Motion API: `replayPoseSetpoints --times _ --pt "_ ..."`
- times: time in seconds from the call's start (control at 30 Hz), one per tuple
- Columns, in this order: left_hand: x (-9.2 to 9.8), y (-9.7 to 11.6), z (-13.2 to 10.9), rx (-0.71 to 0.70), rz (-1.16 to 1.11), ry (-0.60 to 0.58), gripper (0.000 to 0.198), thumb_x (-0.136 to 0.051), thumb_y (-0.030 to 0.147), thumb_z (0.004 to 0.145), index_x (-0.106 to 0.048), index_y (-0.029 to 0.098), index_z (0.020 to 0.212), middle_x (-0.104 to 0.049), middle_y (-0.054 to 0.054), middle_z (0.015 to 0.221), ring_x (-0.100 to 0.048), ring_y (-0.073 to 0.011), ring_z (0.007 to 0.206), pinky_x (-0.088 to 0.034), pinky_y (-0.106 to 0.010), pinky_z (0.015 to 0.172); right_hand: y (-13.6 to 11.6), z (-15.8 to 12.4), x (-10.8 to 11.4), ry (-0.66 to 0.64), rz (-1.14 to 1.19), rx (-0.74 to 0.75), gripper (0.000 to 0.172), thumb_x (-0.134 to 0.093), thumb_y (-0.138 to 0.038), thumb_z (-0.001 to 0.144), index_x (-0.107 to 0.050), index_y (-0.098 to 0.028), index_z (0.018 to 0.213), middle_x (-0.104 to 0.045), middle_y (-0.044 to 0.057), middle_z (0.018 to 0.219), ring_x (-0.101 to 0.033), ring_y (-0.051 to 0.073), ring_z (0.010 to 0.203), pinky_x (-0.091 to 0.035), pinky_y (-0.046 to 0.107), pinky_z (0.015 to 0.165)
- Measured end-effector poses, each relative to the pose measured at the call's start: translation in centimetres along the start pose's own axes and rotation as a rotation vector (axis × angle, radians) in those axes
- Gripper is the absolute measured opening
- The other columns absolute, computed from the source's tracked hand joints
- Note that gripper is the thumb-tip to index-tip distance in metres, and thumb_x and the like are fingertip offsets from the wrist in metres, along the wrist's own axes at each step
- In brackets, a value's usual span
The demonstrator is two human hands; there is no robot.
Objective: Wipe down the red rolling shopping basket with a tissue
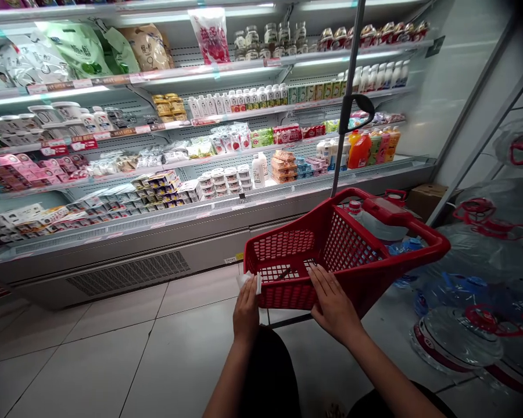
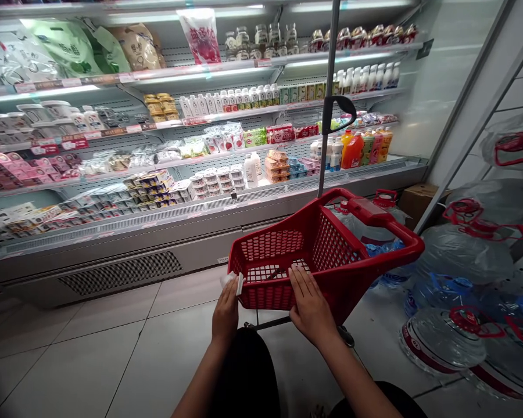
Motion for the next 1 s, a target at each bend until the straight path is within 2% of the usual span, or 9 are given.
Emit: replayPoseSetpoints --times 0.07,0.13,0.37,0.47,0.53,0.63,0.83,0.9,1.0 --pt "-0.1 0.1 0.0 0.045 -0.006 0.022 0.075 -0.039 -0.003 0.095 -0.028 0.024 0.164 -0.058 -0.006 0.152 -0.051 -0.0208 0.144 -0.048 -0.042 0.118 -0.2 0.1 -0.1 0.003 0.003 -0.007 0.094 -0.048 -0.016 0.087 0.001 -0.014 0.167 -0.021 0.010 0.173 -0.022 0.028 0.159 -0.027 0.050 0.129" --pt "-0.6 1.7 0.4 0.038 -0.013 0.017 0.074 -0.039 -0.004 0.095 -0.030 0.021 0.163 -0.057 -0.007 0.152 -0.050 -0.0216 0.144 -0.046 -0.044 0.120 -0.3 0.1 -0.2 0.005 0.002 -0.014 0.093 -0.048 -0.017 0.087 0.000 -0.013 0.167 -0.023 0.011 0.173 -0.022 0.028 0.159 -0.026 0.050 0.129" --pt "-4.1 12.4 3.7 -0.141 -0.078 -0.071 0.065 -0.044 0.000 0.095 -0.040 0.015 0.158 -0.053 -0.009 0.157 -0.049 -0.0218 0.146 -0.045 -0.042 0.121 1.2 0.2 -0.6 0.033 -0.007 0.023 0.099 -0.052 -0.020 0.085 0.003 -0.012 0.167 -0.022 0.012 0.173 -0.023 0.030 0.158 -0.028 0.052 0.127" --pt "-4.5 14.2 4.6 -0.180 -0.082 -0.076 0.064 -0.046 0.002 0.095 -0.041 0.015 0.158 -0.053 -0.009 0.156 -0.050 -0.0212 0.145 -0.046 -0.040 0.120 2.2 0.2 -0.8 0.027 -0.030 0.026 0.100 -0.053 -0.021 0.085 0.005 -0.012 0.167 -0.022 0.012 0.173 -0.023 0.029 0.158 -0.029 0.051 0.127" --pt "-4.1 13.5 4.6 -0.239 -0.069 -0.087 0.065 -0.045 0.001 0.094 -0.040 0.014 0.158 -0.051 -0.009 0.158 -0.049 -0.0202 0.145 -0.045 -0.038 0.120 2.8 0.0 -0.7 0.011 -0.040 0.031 0.101 -0.053 -0.018 0.084 0.004 -0.014 0.167 -0.023 0.011 0.173 -0.023 0.027 0.158 -0.029 0.049 0.128" --pt "-2.9 10.2 3.6 -0.261 -0.027 -0.081 0.069 -0.044 0.000 0.093 -0.038 0.016 0.160 -0.051 -0.008 0.158 -0.049 -0.0197 0.146 -0.045 -0.038 0.120 3.2 -0.1 -0.4 -0.003 -0.037 0.026 0.100 -0.050 -0.014 0.083 0.003 -0.016 0.167 -0.024 0.008 0.173 -0.022 0.025 0.159 -0.029 0.048 0.128" --pt "-0.3 2.9 0.2 -0.055 -0.021 -0.008 0.078 -0.039 -0.003 0.092 -0.029 0.024 0.164 -0.056 -0.006 0.154 -0.053 -0.0205 0.142 -0.047 -0.042 0.119 2.4 -0.2 -0.1 0.026 -0.003 0.015 0.100 -0.047 -0.012 0.082 0.004 -0.017 0.167 -0.023 0.008 0.173 -0.023 0.026 0.158 -0.028 0.050 0.129" --pt "-0.2 2.2 -0.3 -0.002 -0.016 0.012 0.077 -0.038 -0.003 0.093 -0.028 0.025 0.164 -0.057 -0.005 0.153 -0.053 -0.0207 0.142 -0.048 -0.043 0.118 2.0 -0.1 -0.2 0.031 0.002 0.007 0.099 -0.048 -0.013 0.082 0.003 -0.015 0.167 -0.024 0.009 0.173 -0.022 0.027 0.159 -0.026 0.051 0.129" --pt "-0.9 3.5 0.3 0.001 -0.003 0.025 0.074 -0.039 -0.002 0.095 -0.030 0.022 0.164 -0.058 -0.007 0.152 -0.054 -0.0230 0.142 -0.049 -0.046 0.118 1.5 0.1 -0.3 0.032 -0.010 -0.002 0.100 -0.050 -0.015 0.083 0.004 -0.013 0.167 -0.022 0.010 0.173 -0.021 0.028 0.159 -0.025 0.052 0.129"
Point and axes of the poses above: each hand's wrist, its own z-axis towards the middle knuckle, its own x-axis out of the back of the hand, y = z × x, the point moved 3 cm from there along z, towards the middle knuckle
